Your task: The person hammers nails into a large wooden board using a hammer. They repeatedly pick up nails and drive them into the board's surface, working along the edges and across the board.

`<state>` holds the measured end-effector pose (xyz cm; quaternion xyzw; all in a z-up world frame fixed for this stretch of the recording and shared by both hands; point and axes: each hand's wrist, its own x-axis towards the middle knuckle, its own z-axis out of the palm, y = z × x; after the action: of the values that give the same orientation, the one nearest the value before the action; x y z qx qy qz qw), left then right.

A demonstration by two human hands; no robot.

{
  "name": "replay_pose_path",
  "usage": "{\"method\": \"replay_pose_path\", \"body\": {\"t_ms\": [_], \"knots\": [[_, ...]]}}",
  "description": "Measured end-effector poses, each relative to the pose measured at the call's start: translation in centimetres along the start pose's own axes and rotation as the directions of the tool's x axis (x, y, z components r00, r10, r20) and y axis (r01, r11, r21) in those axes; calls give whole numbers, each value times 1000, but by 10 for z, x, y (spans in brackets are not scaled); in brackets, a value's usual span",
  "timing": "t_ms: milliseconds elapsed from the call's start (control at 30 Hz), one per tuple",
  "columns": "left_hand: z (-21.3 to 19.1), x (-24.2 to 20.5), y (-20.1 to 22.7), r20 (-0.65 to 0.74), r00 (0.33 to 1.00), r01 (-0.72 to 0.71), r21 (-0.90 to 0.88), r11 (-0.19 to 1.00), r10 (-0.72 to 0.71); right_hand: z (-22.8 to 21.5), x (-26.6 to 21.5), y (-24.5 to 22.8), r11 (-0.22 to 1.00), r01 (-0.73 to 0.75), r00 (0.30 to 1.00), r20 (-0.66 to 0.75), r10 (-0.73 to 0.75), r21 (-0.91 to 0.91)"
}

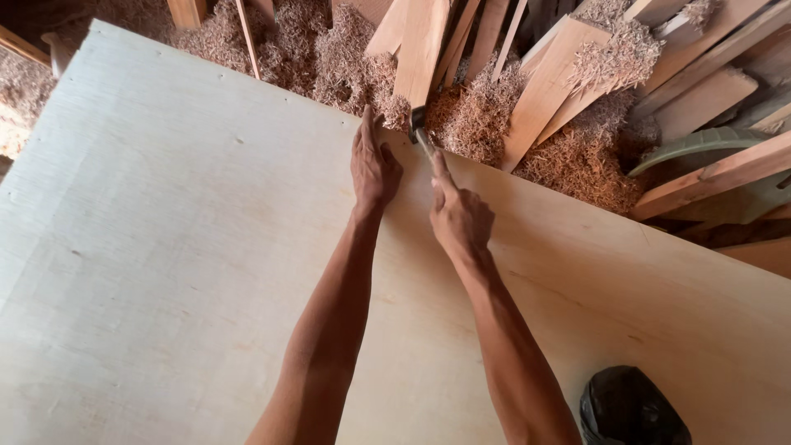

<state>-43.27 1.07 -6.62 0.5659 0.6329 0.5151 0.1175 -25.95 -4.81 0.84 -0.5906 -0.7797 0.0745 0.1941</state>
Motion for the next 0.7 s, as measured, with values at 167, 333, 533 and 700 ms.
{"method": "replay_pose_path", "body": {"t_ms": [167, 333, 533, 700], "knots": [[-3, -2, 1, -8, 1000, -9, -7, 1000, 8, -1, -7, -6, 995, 93, 988, -127, -87, 38], [-4, 10, 2, -9, 1000, 4, -11, 1000, -5, -3, 4, -12, 999, 15, 1000, -17, -14, 41], [1, 2, -4, 0, 1000, -12, -7, 1000, 12, 6, -3, -3, 985, -8, 1000, 10, 6, 171], [0, -4, -17, -3, 999, -45, 7, 999, 45, -1, -1, -9, 997, 5, 999, 31, -7, 74]]}}
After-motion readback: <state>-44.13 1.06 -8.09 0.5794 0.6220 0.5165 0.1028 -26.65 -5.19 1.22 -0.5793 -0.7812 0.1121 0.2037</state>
